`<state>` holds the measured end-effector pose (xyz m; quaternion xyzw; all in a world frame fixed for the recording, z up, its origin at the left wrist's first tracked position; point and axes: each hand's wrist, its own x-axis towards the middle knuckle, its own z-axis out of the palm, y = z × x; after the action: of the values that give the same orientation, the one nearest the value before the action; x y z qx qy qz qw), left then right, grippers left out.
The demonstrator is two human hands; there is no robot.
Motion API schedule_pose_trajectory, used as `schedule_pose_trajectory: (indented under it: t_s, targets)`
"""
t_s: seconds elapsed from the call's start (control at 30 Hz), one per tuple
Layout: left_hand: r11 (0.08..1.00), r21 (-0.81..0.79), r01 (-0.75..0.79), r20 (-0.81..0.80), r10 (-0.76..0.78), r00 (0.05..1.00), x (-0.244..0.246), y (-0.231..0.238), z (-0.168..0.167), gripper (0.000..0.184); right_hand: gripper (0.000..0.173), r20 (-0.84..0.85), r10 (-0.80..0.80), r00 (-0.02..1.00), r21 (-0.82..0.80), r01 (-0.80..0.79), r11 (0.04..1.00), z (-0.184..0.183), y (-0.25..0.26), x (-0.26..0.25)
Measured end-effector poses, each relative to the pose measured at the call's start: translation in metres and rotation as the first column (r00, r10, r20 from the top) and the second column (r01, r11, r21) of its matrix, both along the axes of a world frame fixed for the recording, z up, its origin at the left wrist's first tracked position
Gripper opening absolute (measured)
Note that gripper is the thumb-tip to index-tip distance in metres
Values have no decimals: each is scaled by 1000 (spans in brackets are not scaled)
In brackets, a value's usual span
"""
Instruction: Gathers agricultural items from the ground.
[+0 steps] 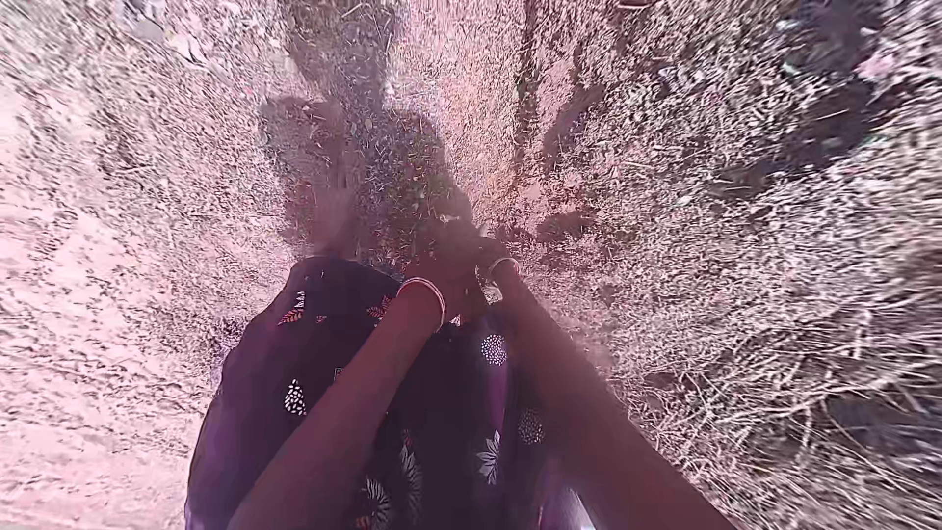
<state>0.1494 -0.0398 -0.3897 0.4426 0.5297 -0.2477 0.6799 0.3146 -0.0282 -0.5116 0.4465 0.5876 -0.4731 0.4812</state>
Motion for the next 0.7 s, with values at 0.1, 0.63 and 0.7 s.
schedule_pose_trajectory:
  t_s: [0.1,0.63,0.7]
  targets:
    - [997,45,-68,-23,69,997,-11,-19,-16,32,40,191,-244,951,55,238,970,-63,-27,12]
    - [997,75,-4,-85,10,996,-113,-128,-70,44,46,246,-595,765,404,477,780,-91,-124,27]
    - [997,73,-12,-83,18,996,-111,-133,-70,46,53,246,-634,733,403,518,755,-96,-138,11]
